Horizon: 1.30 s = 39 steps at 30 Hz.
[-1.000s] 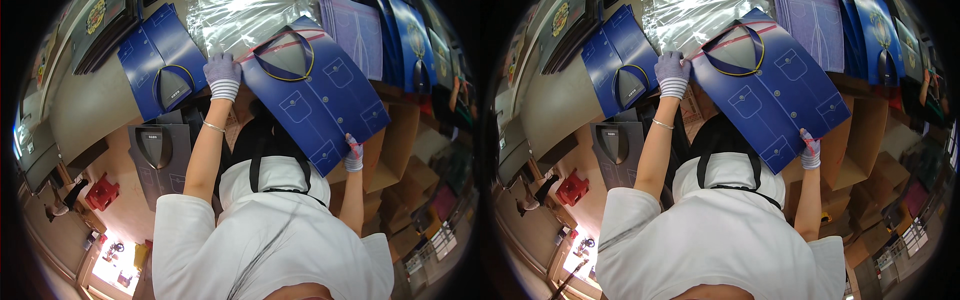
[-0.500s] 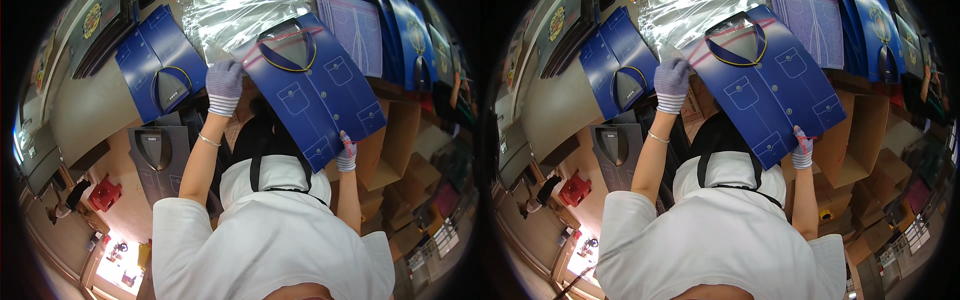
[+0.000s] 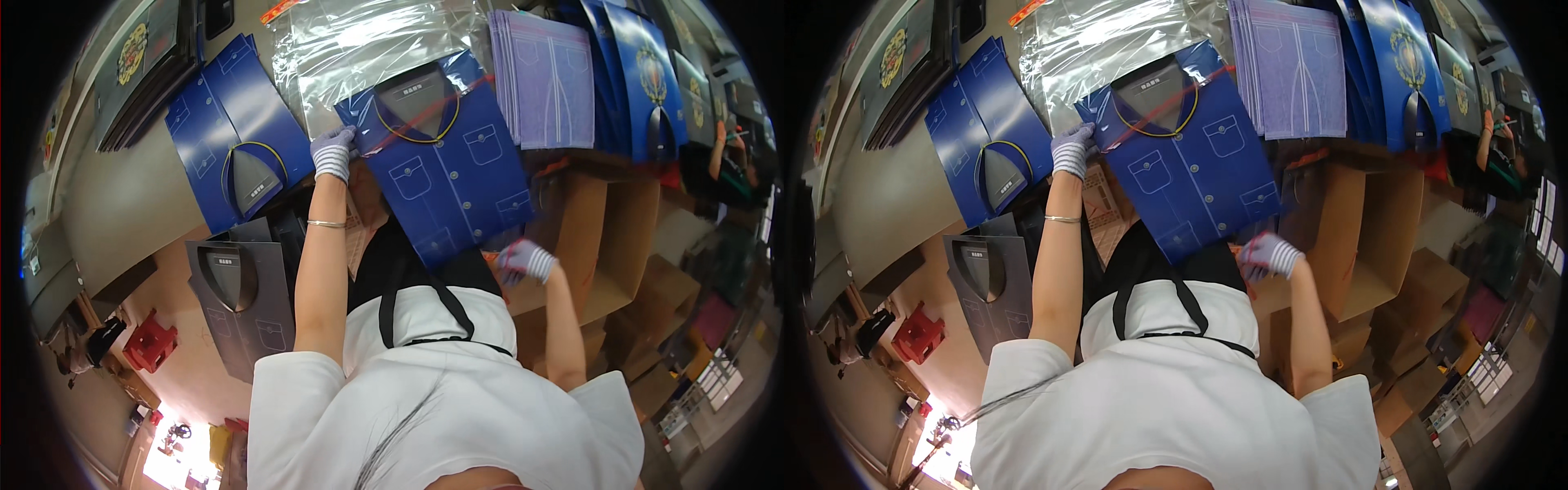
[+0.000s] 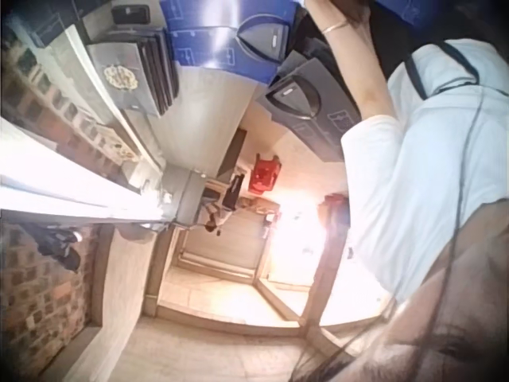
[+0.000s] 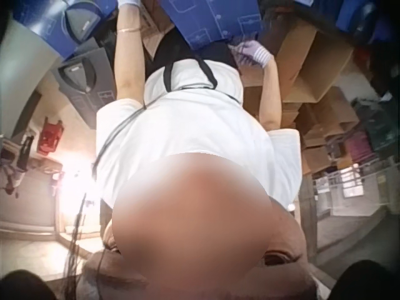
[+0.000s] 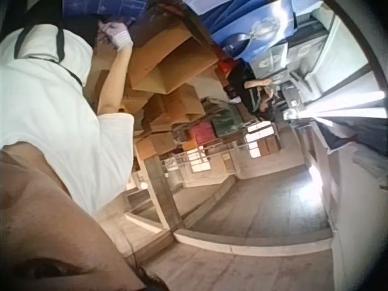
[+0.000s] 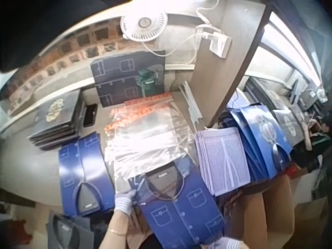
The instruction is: The person repeatedly places blue shirts into clear plastic bags, seals them, and stacks the packaged items on a table. The process is performed one at a time in a repetitive loop.
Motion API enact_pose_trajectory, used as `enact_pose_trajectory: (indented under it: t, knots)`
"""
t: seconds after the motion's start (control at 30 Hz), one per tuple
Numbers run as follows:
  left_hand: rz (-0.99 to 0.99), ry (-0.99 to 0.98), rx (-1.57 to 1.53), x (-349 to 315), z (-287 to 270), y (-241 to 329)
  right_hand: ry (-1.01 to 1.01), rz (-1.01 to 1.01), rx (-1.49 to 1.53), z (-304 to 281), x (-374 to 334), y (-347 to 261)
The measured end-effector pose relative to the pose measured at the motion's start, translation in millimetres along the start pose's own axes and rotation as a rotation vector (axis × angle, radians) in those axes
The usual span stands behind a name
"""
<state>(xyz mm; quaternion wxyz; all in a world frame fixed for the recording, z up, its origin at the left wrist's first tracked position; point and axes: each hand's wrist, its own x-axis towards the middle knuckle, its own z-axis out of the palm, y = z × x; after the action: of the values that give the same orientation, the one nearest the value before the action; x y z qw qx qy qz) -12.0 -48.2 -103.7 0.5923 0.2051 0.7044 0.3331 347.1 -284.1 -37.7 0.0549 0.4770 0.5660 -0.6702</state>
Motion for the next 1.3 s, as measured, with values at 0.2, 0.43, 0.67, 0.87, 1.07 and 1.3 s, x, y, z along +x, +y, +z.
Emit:
enact_pose_trajectory:
  t: [0.2,0.43,0.67,0.87,1.07,1.3]
  knots:
    - [0.246,0.166,0.449,25.4,-8.6,-13.1,1.198,-0.365,-0.238,-173.6,103.2,-56.2]
    - [0.151,0.046,0.041,-7.7,-5.3,-3.2,1.096,-0.192,0.53,-216.5,185.2,-103.5]
    - [0.281,0.029,-0.07,-46.3,-10.7,-51.9,1.193,-0.166,0.789,-121.1,135.2,-22.6]
    - [0.148,-0.016,-0.116,-65.2,-23.0,-105.9,1.152,-0.066,0.732,-75.7,97.8,18.3]
    - [0.669,0.14,0.083,-53.8,-18.7,-38.5,1.063,-0.23,0.731,-84.4,94.5,-40.8]
    - [0.353,0.016,0.28,-13.6,-22.8,-19.1,0.994,-0.134,0.668,-46.2,112.9,18.4]
